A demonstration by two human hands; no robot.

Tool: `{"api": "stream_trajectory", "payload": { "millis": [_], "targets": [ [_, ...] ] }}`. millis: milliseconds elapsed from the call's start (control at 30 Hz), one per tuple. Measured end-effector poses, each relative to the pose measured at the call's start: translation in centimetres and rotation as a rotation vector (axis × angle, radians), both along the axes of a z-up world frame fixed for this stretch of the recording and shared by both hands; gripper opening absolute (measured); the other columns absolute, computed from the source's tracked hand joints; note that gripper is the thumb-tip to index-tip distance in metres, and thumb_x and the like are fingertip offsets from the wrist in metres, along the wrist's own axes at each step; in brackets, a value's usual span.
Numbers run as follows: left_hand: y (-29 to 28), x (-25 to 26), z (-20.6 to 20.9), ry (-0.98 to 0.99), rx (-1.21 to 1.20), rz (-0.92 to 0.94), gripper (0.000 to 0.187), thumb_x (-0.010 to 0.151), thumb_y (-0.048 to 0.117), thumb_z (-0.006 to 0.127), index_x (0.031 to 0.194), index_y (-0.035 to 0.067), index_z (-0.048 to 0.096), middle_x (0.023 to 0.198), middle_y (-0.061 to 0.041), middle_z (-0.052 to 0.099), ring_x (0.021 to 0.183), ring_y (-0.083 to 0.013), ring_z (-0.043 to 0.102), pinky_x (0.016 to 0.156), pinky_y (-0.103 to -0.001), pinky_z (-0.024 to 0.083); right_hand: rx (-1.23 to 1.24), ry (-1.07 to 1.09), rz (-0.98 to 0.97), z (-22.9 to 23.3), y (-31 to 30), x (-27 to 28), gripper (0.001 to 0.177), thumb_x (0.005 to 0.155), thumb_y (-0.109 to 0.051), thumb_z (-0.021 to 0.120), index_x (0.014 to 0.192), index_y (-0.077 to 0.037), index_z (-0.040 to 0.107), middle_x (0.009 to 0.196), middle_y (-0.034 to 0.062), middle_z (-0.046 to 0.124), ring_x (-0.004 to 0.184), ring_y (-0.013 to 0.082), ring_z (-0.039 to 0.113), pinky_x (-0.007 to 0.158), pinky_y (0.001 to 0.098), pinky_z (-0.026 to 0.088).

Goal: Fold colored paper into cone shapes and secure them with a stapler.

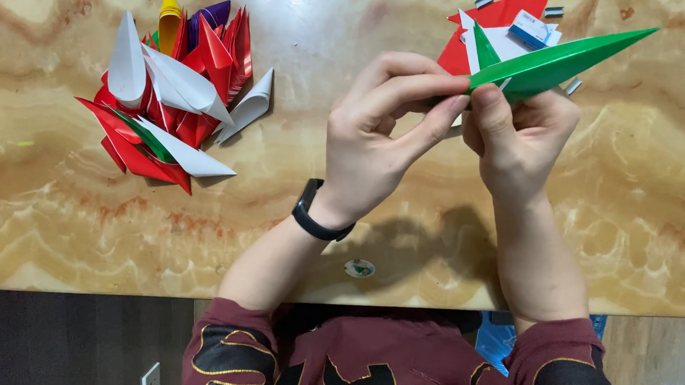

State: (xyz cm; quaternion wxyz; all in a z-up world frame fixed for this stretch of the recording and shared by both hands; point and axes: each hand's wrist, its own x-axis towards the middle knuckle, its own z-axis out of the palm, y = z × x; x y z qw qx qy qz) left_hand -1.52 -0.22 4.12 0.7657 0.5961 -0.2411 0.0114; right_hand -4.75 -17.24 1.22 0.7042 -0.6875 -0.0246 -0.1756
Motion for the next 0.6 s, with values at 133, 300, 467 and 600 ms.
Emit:
{"api": "stream_trajectory", "payload": {
  "millis": [133,300,467,600],
  "targets": [
    [-0.1,0.1,-0.3,0.06,-0.065,-0.002,0.017,0.099,-0.005,0.073,0.115,0.002,0.071,0.118,-0.002,0.061,0.099,-0.0119,0.065,0.089,-0.023,0.06,0.042,-0.011,0.095,-0.9,-0.9,0.6,0.018,0.11,-0.017,0.061,0.101,-0.004,0.053,0.075,0.002,0.052,0.051,0.008,0.04,0.046,0.0233,0.034],
    [2.0,3.3,-1.1,0.05,-0.036,0.154,0.012,0.101,0.0,0.071,0.112,0.004,0.071,0.11,-0.001,0.067,0.085,-0.0108,0.063,0.076,-0.022,0.053,-0.648,0.036,0.336,0.1,-5.3,3.2,0.072,0.088,-0.015,0.08,0.148,0.004,0.044,0.113,0.0194,0.061,0.088,0.0287,0.059,0.075,0.0363,0.048],
    [3.2,4.9,-1.8,0.175,-0.143,0.098,0.016,0.1,0.01,0.07,0.114,0.002,0.071,0.097,-0.007,0.073,0.084,-0.0141,0.071,0.081,-0.025,0.061,-1.322,0.29,0.359,-5.5,-6.8,4.5,0.068,0.076,-0.026,0.086,0.139,-0.014,0.063,0.125,0.019,0.053,0.114,0.0394,0.046,0.1,0.0511,0.043],
    [2.8,4.7,-1.9,0.164,-0.181,0.072,0.013,0.101,0.005,0.07,0.112,0.0,0.07,0.106,-0.005,0.07,0.086,-0.0146,0.07,0.082,-0.025,0.06,-1.256,0.257,0.355,-4.5,-5.7,4.5,0.03,0.085,-0.024,0.081,0.108,-0.005,0.075,0.12,0.012,0.059,0.111,0.0336,0.047,0.099,0.0415,0.042]
  ]
}}
